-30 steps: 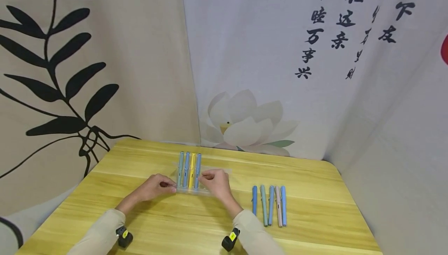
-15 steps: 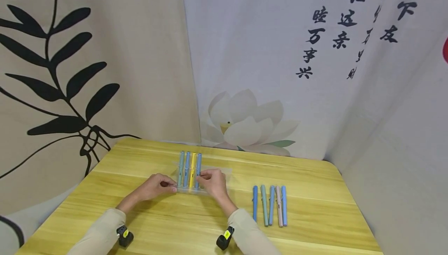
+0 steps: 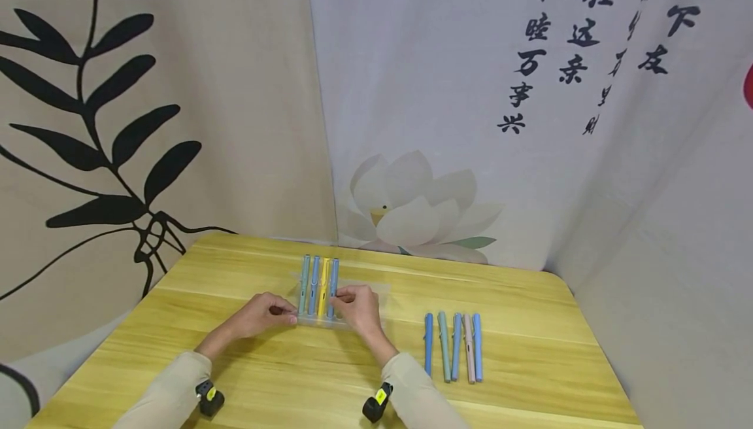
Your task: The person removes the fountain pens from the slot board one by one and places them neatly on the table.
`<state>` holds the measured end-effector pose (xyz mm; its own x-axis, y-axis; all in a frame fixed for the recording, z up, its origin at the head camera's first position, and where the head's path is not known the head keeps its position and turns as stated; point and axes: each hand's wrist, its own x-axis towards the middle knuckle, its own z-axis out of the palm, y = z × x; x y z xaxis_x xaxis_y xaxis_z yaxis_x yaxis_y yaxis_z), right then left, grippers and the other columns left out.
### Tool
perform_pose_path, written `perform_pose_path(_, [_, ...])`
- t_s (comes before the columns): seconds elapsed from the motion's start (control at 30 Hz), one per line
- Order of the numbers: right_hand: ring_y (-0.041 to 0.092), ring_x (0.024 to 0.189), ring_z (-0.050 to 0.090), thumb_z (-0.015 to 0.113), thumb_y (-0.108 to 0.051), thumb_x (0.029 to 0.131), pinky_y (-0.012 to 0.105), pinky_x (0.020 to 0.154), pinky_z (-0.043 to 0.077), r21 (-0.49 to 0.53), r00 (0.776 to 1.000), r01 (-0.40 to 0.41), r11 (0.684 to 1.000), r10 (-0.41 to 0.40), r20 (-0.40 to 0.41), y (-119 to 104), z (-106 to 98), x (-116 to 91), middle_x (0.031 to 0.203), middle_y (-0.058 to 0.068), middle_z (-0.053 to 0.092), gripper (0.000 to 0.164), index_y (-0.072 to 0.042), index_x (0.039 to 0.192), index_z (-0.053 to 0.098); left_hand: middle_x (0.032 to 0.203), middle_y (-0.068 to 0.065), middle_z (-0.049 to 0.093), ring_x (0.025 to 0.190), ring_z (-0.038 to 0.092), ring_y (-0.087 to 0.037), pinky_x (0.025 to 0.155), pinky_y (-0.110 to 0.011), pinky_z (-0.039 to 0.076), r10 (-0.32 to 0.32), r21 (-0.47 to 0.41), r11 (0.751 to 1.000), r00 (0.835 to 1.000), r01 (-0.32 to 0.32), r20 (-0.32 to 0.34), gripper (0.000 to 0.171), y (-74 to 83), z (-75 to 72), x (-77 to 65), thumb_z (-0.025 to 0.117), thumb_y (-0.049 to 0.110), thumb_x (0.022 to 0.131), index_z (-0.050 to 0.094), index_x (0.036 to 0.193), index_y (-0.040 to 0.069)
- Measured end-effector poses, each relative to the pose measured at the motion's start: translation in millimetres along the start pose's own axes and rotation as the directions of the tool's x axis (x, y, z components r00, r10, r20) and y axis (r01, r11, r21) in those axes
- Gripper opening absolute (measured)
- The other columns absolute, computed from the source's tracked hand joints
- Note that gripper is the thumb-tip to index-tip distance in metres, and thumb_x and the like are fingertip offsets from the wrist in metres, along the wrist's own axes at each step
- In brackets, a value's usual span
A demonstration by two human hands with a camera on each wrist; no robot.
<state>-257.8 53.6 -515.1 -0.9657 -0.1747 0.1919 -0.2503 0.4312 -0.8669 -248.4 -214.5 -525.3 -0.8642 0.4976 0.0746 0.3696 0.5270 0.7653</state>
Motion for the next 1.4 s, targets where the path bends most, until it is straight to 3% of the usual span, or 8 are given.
perform_pose_path(0.3, [0.016, 0.085, 0.074, 0.077, -0.022, 0.093, 0.031, 0.074, 0.059, 0.044, 0.999, 0.009, 0.999, -0.008, -0.033, -10.6, -7.0, 2.7, 0.095, 0.004, 0.078, 0.018, -0.007, 0.104, 0.080, 0.095, 0.005, 0.075, 0.078, 0.061, -0.007, 0.072, -0.025, 0.052, 0.018, -0.010, 1.000, 1.000, -0.018, -0.001, 0.014, -0.3, 0.1, 0.5, 0.071, 0.024, 0.098, 0.080, 0.100, 0.013])
perform_pose_path(0.77, [0.017, 0.088, 0.073, 0.075, -0.027, 0.094, 0.036, 0.079, 0.059, 0.026, 0.999, 0.030, 0.999, -0.029, -0.037, -23.9, -38.8, -9.7, 0.097, 0.002, 0.078, 0.022, -0.010, 0.108, 0.079, 0.096, 0.003, 0.075, 0.081, 0.062, -0.007, 0.073, -0.025, 0.052, 0.032, 0.011, 0.999, 0.999, -0.032, -0.008, 0.016, 1.1, -0.2, 0.0, 0.071, 0.024, 0.098, 0.079, 0.102, 0.011])
perform_pose_path(1.4, [0.019, 0.087, 0.073, 0.078, -0.024, 0.093, 0.039, 0.079, 0.058, 0.026, 0.991, -0.008, 1.000, 0.012, -0.135, -7.8, -91.3, -29.5, 0.095, 0.005, 0.077, 0.021, -0.009, 0.107, 0.080, 0.095, 0.006, 0.074, 0.081, 0.063, -0.008, 0.074, -0.025, 0.052, 0.015, 0.030, 0.999, 1.000, -0.015, -0.003, 0.013, -0.5, 0.5, 0.5, 0.071, 0.025, 0.098, 0.079, 0.100, 0.015])
